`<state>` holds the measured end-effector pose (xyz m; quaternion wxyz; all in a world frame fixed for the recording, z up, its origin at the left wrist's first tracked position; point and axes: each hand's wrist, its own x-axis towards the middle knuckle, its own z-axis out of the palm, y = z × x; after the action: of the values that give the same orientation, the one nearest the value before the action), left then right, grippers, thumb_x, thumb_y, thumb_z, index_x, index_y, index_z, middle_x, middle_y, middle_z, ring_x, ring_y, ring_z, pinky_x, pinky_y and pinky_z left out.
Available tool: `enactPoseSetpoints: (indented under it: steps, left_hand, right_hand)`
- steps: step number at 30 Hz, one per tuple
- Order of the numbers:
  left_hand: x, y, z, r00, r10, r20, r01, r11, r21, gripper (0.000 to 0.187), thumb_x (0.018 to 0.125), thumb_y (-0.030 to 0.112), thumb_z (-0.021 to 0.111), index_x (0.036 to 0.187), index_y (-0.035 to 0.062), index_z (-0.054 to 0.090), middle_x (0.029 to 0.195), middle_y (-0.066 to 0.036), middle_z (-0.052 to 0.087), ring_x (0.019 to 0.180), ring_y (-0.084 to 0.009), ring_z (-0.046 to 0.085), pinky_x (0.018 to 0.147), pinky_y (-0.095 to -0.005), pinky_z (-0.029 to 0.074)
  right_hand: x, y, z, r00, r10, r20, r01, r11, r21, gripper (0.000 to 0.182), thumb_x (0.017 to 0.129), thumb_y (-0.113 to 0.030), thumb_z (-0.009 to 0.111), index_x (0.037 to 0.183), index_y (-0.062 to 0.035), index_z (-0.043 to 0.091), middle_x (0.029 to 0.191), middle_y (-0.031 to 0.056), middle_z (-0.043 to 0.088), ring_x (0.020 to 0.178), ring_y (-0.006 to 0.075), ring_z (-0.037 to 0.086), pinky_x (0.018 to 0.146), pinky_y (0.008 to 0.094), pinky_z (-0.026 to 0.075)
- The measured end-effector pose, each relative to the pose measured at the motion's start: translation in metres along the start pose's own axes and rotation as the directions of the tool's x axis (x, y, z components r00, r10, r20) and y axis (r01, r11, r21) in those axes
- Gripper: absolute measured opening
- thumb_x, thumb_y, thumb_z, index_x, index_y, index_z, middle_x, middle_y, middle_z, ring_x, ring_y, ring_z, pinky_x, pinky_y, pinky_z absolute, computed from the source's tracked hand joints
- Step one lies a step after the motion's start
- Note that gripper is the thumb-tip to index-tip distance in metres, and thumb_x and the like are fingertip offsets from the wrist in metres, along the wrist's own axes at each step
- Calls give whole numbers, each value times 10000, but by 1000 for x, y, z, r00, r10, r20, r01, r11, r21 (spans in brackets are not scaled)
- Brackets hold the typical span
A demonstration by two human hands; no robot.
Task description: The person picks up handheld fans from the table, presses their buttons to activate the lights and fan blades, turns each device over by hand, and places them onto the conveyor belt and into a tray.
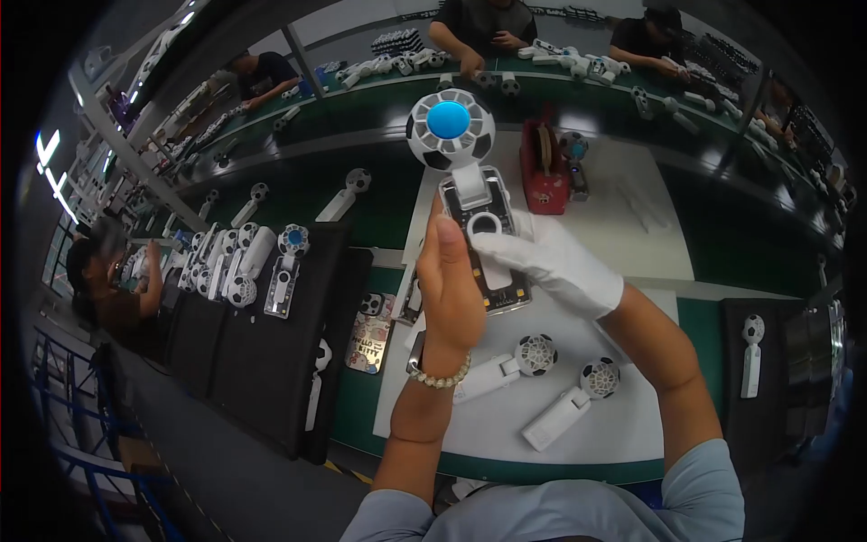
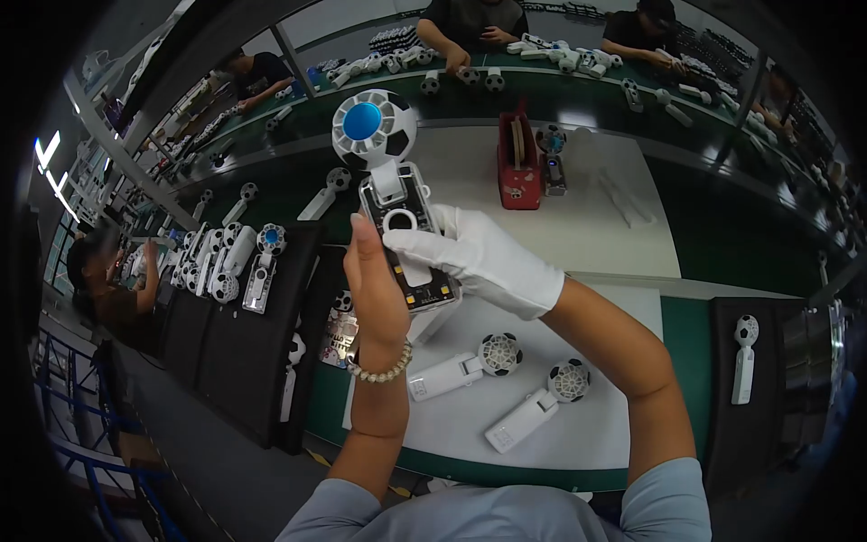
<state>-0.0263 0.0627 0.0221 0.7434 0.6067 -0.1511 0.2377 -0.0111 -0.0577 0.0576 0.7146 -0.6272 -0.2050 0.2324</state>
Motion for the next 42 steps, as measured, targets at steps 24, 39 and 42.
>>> enactPoseSetpoints:
  steps: [24,39,42]
  left_hand:
    - [167,-241,-212,874,-312,-372,177,-508,843,526,864,446,366,1268,111,328,1132,-204,497,1040,-360,491,792,-510,418]
    - [86,-86,0,795,-593,129,587,805,86,243,855,177,503,1008,-11,521,810,-131,608,699,-172,612,592,-266,509]
    - [55,-56,26,803,-547,237,558,830,26,282,843,183,537,1046,-7,489,904,-110,590,797,-167,607,650,-270,513]
  right_hand:
    - [-79,18,-155,910,-100,-402,317,793,520,242,860,-158,484,1066,-36,453,907,117,576,785,193,603,635,293,531]
    - [-63,25,-130,829,-143,-540,373,861,345,284,843,-158,530,1070,-7,451,937,98,579,827,157,587,649,243,491]
    - [-56,34,-126,790,-191,-583,346,923,167,297,847,-209,534,1055,-5,474,910,82,581,827,136,587,647,220,478]
